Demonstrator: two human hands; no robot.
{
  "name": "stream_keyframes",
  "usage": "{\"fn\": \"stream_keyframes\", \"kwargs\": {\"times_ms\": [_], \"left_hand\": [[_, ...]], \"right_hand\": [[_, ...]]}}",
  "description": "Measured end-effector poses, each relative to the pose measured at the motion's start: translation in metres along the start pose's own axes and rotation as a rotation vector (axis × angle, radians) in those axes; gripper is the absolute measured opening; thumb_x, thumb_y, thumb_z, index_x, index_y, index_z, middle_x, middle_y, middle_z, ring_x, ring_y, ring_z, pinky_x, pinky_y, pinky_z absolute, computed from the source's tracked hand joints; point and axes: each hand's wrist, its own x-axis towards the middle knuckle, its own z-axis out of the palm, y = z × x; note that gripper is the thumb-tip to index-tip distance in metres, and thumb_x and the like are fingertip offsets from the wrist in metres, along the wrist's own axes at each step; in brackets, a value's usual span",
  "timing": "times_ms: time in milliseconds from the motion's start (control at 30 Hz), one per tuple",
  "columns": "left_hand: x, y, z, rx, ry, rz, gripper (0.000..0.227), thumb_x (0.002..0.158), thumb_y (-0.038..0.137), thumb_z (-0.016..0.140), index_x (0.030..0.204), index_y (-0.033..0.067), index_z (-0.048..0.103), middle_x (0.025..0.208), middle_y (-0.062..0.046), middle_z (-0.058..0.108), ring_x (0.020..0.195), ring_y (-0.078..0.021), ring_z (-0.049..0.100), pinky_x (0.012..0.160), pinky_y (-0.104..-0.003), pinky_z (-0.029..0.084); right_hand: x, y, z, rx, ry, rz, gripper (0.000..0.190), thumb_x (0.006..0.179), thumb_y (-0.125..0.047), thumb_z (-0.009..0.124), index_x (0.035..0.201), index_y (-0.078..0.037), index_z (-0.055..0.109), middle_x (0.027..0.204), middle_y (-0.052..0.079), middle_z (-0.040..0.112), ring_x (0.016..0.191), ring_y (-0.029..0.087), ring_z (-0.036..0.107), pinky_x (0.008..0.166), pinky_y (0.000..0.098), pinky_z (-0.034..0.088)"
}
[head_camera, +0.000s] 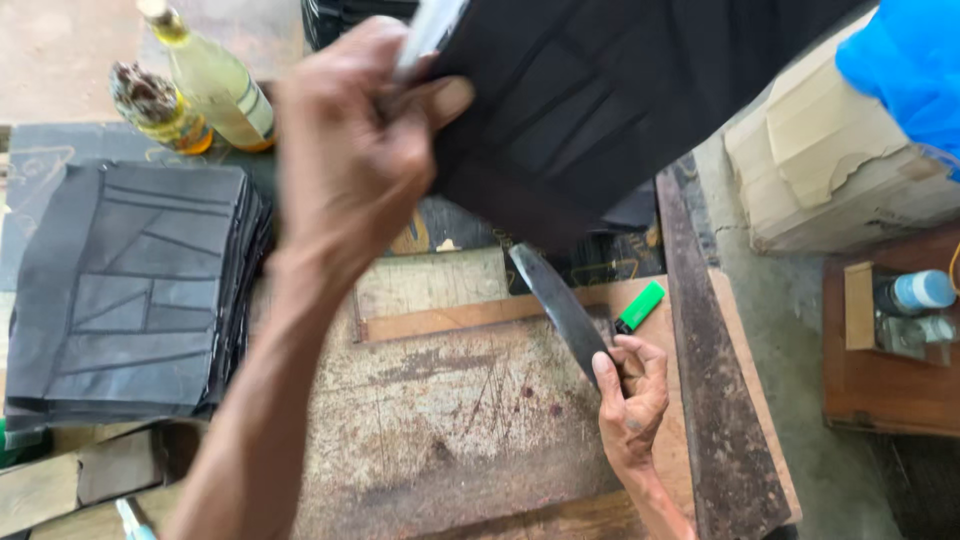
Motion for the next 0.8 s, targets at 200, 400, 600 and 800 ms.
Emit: {"fn": "stream_keyframes", "kwargs": {"times_ms": [200,400,600,800], "left_hand": [[-0.013,-0.039,0.126,-0.226,0.052,-0.543,0.029,0.088,0.015,0.079,0.067,0.0030,0.063,0.052,-0.004,0.059,0.049,-0.0088,0.055,0.044,-0.028,0.042],[-0.065,-0.052,0.165,-0.306,-0.044,-0.910,0.018,0.089,0.015,0.069,0.074,0.0056,0.073,0.051,-0.003,0.063,0.044,-0.0093,0.058,0.041,-0.030,0.045],[-0.065,-0.053,0.185,-0.286,0.117,-0.806,0.026,0.092,0.015,0.068,0.070,0.0019,0.070,0.052,-0.003,0.062,0.046,-0.0098,0.058,0.041,-0.031,0.045],[-0.061,-0.036,0.155,-0.203,0.084,-0.692,0.020,0.094,0.016,0.070,0.084,-0.0018,0.072,0.054,-0.007,0.060,0.049,-0.0142,0.061,0.049,-0.033,0.047]], "right_hand": [[0.000,-0.001,0.002,-0.025,-0.020,0.024,0.029,0.097,-0.004,0.066,0.122,-0.001,0.053,0.092,0.006,0.067,0.080,0.011,0.067,0.071,0.0231,0.054],[-0.001,0.000,0.000,-0.047,-0.050,0.027,0.030,0.096,-0.004,0.067,0.123,-0.001,0.053,0.095,0.007,0.068,0.084,0.012,0.067,0.074,0.0242,0.056],[0.000,-0.001,0.002,-0.035,-0.080,0.018,0.031,0.096,-0.006,0.066,0.123,-0.001,0.052,0.096,0.008,0.070,0.086,0.012,0.069,0.076,0.0256,0.060],[-0.001,-0.002,0.002,-0.150,-0.089,-0.005,0.032,0.095,-0.006,0.068,0.124,-0.002,0.054,0.097,0.009,0.071,0.089,0.013,0.067,0.079,0.0244,0.055]]}}
